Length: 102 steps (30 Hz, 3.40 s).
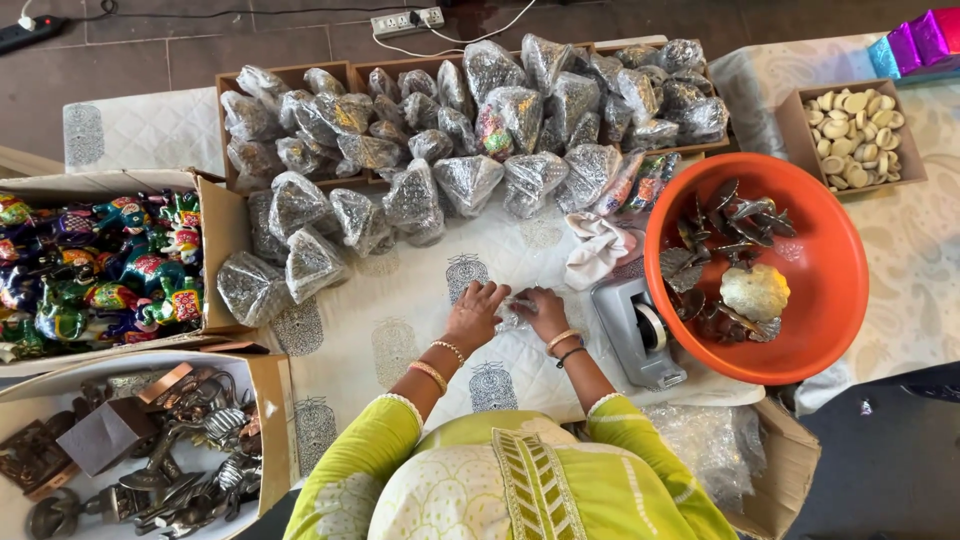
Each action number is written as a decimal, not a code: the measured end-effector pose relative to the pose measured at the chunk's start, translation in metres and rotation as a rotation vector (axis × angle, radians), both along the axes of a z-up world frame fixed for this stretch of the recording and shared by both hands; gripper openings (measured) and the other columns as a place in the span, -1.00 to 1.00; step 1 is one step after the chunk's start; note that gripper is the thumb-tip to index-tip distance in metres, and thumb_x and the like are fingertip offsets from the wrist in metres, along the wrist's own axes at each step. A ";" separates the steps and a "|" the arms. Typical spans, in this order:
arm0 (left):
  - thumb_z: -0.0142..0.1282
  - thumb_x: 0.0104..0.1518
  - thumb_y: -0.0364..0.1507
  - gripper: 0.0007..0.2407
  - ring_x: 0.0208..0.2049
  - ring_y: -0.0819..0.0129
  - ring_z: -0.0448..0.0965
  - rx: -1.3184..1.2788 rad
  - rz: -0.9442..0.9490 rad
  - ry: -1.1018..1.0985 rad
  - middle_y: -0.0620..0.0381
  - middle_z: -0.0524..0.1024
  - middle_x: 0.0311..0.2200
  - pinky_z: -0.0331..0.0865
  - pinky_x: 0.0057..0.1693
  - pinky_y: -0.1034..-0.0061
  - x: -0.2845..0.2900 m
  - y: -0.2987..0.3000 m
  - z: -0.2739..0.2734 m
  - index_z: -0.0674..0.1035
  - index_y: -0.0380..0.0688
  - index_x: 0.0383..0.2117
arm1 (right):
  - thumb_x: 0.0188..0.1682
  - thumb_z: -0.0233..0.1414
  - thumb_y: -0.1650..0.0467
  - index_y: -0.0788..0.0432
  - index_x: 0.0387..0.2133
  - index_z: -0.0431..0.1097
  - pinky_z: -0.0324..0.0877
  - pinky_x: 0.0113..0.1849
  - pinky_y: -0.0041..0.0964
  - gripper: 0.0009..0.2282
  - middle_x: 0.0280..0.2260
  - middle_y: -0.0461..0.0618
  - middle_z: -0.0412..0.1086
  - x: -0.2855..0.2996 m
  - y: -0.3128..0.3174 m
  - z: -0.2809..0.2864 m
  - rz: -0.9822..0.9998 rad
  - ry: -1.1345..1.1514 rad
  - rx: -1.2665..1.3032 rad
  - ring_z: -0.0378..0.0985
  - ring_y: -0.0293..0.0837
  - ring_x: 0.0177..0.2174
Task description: The person wraps colorful decorative figurines in bubble wrap at a work table, folding the plastic around each item and sealing it with tape from a tape dispenser, placing the wrapped pieces into cardboard boxes alongside other already wrapped items.
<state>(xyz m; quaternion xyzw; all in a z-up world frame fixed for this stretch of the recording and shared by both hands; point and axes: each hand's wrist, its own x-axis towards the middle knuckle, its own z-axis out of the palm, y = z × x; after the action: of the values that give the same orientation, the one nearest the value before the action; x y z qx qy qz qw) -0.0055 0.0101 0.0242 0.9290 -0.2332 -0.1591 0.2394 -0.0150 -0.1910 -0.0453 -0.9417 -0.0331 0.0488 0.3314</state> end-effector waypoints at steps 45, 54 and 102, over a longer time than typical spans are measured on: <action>0.31 0.00 -0.42 -0.69 0.01 -0.06 0.32 -0.148 0.077 -0.050 0.01 0.40 -0.05 0.31 0.17 0.14 -0.012 0.002 -0.011 0.65 0.12 -0.07 | -0.26 0.30 0.49 0.19 -0.30 0.54 0.41 -0.34 -0.25 -0.76 -0.41 0.00 0.45 -0.001 -0.002 0.020 -0.090 -0.026 0.269 0.47 -0.10 -0.45; 0.28 0.02 -0.41 -0.73 0.01 0.01 0.39 -0.122 0.079 -0.132 0.05 0.44 -0.11 0.31 0.14 0.17 -0.019 -0.003 -0.016 0.64 0.03 -0.11 | -0.30 0.16 0.61 0.19 -0.38 0.53 0.46 -0.32 -0.19 -0.79 -0.34 0.05 0.40 -0.017 0.025 0.042 -0.136 -0.129 0.171 0.53 -0.01 -0.41; 0.13 0.02 -0.59 -0.69 0.08 -0.09 0.44 -0.141 -0.051 -0.369 -0.19 0.44 0.09 0.40 0.16 0.13 -0.025 -0.003 -0.037 0.63 0.02 -0.09 | -0.06 0.21 0.46 0.11 -0.04 0.48 0.46 -0.07 -0.31 -0.71 -0.10 -0.01 0.53 -0.008 -0.006 0.004 0.044 0.278 0.492 0.58 -0.17 -0.14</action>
<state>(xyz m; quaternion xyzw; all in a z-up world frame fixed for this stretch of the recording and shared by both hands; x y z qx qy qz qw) -0.0310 0.0068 -0.0129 0.9170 -0.3073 0.0246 0.2531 -0.0230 -0.1968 -0.0410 -0.8163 -0.0188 0.1753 0.5501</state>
